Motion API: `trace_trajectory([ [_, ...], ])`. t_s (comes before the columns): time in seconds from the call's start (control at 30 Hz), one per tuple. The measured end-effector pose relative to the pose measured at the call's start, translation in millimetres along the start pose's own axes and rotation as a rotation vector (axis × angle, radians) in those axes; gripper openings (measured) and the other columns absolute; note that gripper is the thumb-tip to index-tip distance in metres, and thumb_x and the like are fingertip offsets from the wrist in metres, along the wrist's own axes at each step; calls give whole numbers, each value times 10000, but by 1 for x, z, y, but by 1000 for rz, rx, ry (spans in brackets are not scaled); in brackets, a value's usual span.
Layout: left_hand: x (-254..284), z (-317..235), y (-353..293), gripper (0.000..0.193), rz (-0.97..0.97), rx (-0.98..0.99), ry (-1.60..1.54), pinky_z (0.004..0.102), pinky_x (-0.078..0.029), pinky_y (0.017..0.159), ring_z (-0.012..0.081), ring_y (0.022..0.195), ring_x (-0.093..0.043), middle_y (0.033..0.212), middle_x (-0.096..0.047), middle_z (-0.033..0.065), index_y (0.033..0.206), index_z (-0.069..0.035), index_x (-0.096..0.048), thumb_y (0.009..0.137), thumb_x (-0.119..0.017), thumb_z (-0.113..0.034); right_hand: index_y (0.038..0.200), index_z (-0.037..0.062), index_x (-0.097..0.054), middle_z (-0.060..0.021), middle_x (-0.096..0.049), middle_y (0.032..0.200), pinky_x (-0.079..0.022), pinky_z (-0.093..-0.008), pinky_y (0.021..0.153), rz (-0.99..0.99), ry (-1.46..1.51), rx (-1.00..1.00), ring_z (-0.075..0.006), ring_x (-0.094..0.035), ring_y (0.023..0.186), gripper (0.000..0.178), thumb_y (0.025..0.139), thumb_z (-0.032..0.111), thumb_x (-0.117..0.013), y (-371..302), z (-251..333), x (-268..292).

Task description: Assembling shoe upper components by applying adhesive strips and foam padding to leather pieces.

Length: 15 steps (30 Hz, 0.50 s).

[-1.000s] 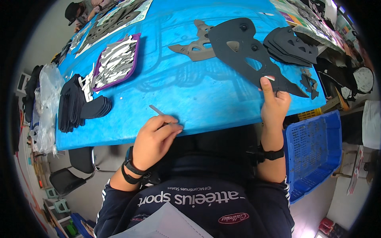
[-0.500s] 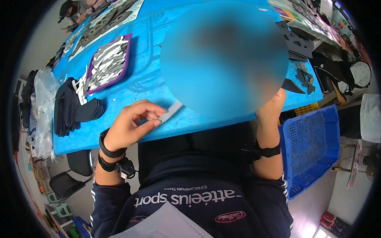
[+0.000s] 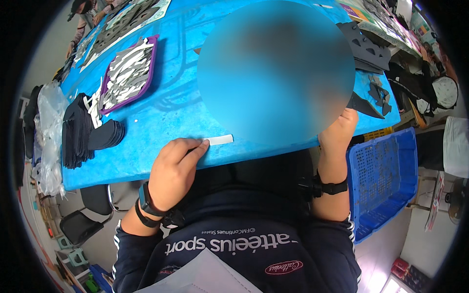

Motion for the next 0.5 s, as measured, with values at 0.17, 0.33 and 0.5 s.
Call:
trace_trajectory([
  [0.17,-2,-15,4,519,84,15,117,371,-384,795,276,921,-451,1022,-483,92,1189,-166,-544,716,-647,-353,855,-24,-595,-60,-589,829,-450,-234,634,-41,-44,57,-109,-539,697,161,797,113,-657,-9,14,-3],
  [0.33,9,-7,19,700,157,54,-105,374,-375,810,290,932,-467,1027,-498,107,1211,-127,-506,623,-709,-448,962,-3,-539,-98,-578,923,-466,-296,684,110,236,-44,-174,-561,787,174,821,79,-600,-46,38,-40],
  [0.5,33,54,-16,691,-361,321,-1387,349,-409,859,206,1027,-523,1119,-549,119,1096,3,-539,584,-823,-364,927,14,-569,-48,-579,821,-458,-242,577,347,408,-491,-113,-551,685,129,833,97,-599,-72,45,-81],
])
Point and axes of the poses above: each hand's wrist, its own y-axis towards the middle knuckle, its own x-axis out of the back of the hand, z = x × y, the point moved 6 cm from there along y, towards the middle knuckle
